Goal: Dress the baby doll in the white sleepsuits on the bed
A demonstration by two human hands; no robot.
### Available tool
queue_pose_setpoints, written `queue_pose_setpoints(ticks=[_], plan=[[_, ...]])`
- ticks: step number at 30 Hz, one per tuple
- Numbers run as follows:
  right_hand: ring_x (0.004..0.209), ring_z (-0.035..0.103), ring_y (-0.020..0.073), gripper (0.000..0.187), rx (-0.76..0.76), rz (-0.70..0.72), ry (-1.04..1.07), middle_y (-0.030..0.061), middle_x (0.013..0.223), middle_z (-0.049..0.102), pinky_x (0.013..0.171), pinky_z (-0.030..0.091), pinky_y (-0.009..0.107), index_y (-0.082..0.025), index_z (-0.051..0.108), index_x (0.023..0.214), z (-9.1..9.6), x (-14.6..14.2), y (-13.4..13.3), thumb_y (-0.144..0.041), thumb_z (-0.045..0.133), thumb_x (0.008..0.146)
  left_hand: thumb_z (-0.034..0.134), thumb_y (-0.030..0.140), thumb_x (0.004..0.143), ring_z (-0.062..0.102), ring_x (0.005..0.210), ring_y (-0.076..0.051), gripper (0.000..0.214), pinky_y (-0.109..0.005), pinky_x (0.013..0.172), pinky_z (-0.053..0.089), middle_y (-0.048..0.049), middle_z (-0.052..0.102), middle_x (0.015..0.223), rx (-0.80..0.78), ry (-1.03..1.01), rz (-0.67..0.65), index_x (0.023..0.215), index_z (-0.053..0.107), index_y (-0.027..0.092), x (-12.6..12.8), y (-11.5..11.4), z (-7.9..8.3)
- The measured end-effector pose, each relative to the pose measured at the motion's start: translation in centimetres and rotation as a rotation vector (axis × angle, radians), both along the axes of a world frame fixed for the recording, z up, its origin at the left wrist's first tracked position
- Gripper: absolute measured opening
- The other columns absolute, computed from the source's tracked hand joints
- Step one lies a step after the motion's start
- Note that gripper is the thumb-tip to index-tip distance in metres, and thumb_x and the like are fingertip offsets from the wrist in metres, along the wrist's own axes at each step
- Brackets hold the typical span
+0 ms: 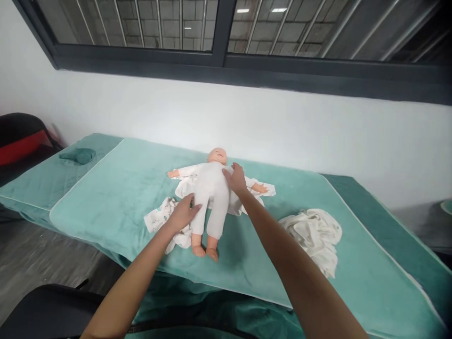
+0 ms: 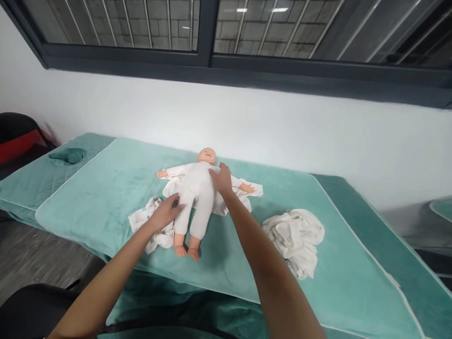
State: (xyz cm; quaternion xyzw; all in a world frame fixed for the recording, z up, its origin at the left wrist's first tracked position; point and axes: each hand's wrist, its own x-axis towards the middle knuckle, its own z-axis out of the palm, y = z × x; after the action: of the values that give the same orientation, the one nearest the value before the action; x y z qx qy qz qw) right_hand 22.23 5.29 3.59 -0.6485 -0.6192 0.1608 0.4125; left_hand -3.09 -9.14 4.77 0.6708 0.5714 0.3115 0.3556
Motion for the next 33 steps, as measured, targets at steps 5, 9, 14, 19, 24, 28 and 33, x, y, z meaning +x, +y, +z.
queue_pose_setpoints(ticks=[5,9,14,19,24,28,33], plan=[[0.128,0.058,0.0358,0.075,-0.366,0.137,-0.089,0.021,0.14,0.06,0.108,0.043,0.048,-0.015,0.035,0.149,1.2,0.9,4.5,-0.066,0.044,0.094,0.071,0.044,0.084,0.062,0.124,-0.032,0.061,-0.047,0.107,0.049,-0.0164,0.064,0.137,-0.212,-0.403,-0.085,0.135,0.054,0.014,3.1,4.5,-0.5],[0.131,0.056,0.0361,0.081,-0.425,0.193,-0.063,0.0225,0.149,0.052,0.107,0.045,0.046,-0.014,0.037,0.149,3.1,-0.1,6.7,-0.069,0.051,0.091,0.077,0.044,0.078,0.069,0.111,-0.033,0.06,-0.044,0.093,0.057,-0.016,0.071,0.126,-0.293,-0.572,-0.118,0.127,0.062,0.013,1.8,6.0,1.2],[0.132,0.055,0.0363,0.087,-0.361,0.269,-0.049,0.0224,0.151,0.05,0.108,0.045,0.047,-0.014,0.031,0.153,5.9,-5.1,9.9,-0.074,0.047,0.091,0.077,0.05,0.076,0.073,0.099,-0.033,0.061,-0.04,0.084,0.058,-0.0178,0.074,0.116,-0.224,-0.536,-0.038,0.123,0.066,0.012,-3.9,10.0,3.3],[0.137,0.051,0.0359,0.087,-0.304,0.364,-0.036,0.0217,0.153,0.047,0.114,0.039,0.047,-0.011,0.029,0.154,6.5,-13.7,13.7,-0.071,0.047,0.093,0.065,0.062,0.083,0.074,0.089,-0.029,0.064,-0.039,0.089,0.057,-0.017,0.077,0.104,-0.023,-0.437,-0.01,0.12,0.067,0.01,-12.3,12.8,3.3],[0.141,0.046,0.0332,0.092,-0.279,0.513,0.029,0.0195,0.159,0.039,0.119,0.035,0.045,-0.009,0.018,0.158,3.9,-21.6,16.0,-0.064,0.053,0.093,0.064,0.061,0.086,0.074,0.081,-0.025,0.057,-0.037,0.084,0.057,-0.0145,0.077,0.095,0.069,-0.367,0.042,0.113,0.066,0.011,-19.1,13.0,0.5],[0.14,0.047,0.03,0.095,-0.263,0.678,0.05,0.0163,0.158,0.041,0.117,0.037,0.045,-0.014,0.012,0.161,1.6,-23.0,15.5,-0.062,0.056,0.092,0.059,0.054,0.092,0.072,0.086,-0.025,0.056,-0.034,0.088,0.054,-0.0151,0.075,0.102,0.103,-0.214,0.154,0.119,0.061,0.005,-21.4,12.5,-1.3],[0.131,0.053,0.029,0.066,-0.23,0.403,-0.215,0.018,0.148,0.052,0.11,0.04,0.04,-0.015,0.041,0.15,0.3,-14.1,12.0,-0.055,0.045,0.098,0.057,0.022,0.092,0.055,0.129,-0.035,0.045,-0.045,0.109,0.043,-0.0188,0.059,0.138,0.391,0.366,0.231,0.136,0.054,0.012,-19.4,8.3,0.8]])
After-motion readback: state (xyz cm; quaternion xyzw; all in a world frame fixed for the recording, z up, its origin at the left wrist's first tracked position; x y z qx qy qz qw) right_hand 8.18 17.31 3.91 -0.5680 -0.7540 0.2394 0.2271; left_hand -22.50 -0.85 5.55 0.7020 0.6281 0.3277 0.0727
